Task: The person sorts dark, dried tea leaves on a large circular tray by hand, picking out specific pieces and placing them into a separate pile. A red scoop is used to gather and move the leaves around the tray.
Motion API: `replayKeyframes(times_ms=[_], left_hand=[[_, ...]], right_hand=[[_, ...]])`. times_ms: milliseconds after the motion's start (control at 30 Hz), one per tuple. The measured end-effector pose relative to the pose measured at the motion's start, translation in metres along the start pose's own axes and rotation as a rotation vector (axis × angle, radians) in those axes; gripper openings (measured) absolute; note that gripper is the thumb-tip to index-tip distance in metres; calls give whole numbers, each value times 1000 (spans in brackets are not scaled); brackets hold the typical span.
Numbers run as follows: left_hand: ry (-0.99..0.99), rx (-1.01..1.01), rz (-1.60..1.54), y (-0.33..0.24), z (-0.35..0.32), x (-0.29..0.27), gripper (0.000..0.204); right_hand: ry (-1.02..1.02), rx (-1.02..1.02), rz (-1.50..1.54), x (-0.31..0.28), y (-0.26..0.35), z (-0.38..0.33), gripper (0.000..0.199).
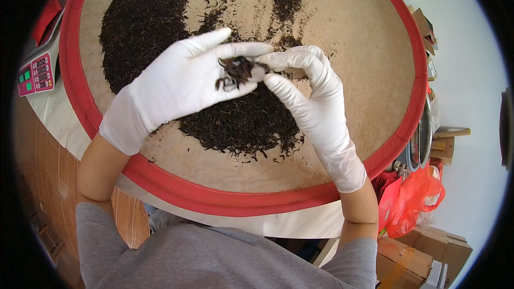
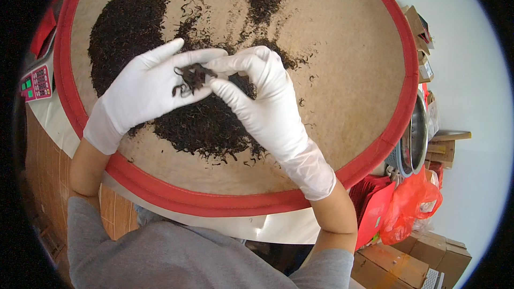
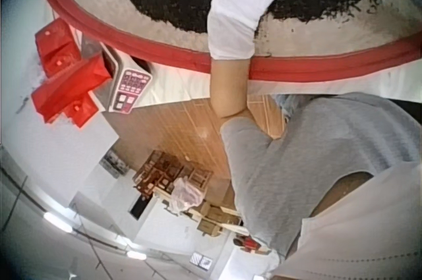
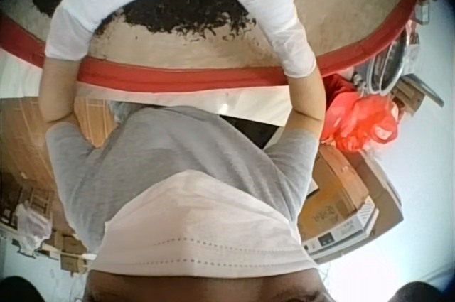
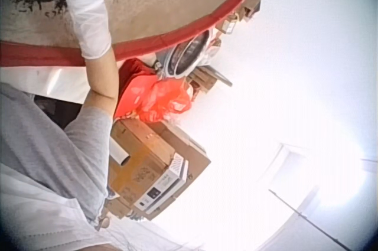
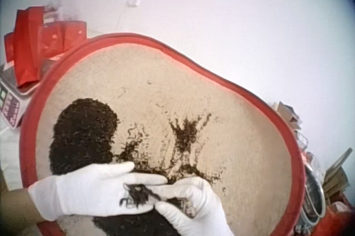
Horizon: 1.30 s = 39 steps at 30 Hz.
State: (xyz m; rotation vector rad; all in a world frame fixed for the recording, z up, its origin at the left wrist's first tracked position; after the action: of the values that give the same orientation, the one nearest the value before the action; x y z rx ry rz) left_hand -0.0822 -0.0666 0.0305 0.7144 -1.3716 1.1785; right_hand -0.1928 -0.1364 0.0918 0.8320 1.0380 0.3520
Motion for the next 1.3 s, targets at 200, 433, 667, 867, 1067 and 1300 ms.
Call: replayKeyframes(times_ms=[200, 433, 667, 867, 1067, 1300], left_hand=[[-148, -48, -1, 9, -2, -3, 59], [-122, 334, -4, -49, -17, -11, 48], [-48, 361, 76, -64, -24, -25, 46], [-217, 410, 112, -67, -27, -27, 44], [-317, 439, 146, -67, -28, -26, 45], [-275, 421, 117, -66, -26, -31, 45]], right_hand=[[-113, -13, -220, -13, 7, -2, 26], [273, -156, -480, 20, 4, -3, 90], [374, -133, -560, 49, -17, -5, 76], [106, 451, 423, -14, -72, -10, 48], [132, 488, 522, -25, -87, -15, 46], [-29, 472, -81, -57, -87, -21, 35]])
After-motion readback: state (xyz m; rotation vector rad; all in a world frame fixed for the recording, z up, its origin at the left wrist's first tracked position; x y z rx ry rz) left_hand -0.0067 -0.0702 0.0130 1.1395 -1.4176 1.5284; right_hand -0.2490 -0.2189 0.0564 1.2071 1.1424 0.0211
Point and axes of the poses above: each hand's wrist, its own z-axis towards the middle knuckle, its own x-axis out of the palm, y = z × x, the point moved 8 cm from there along z, towards the middle knuckle, and after that the axes turned 10 degrees about y, right-handed, at the moved point
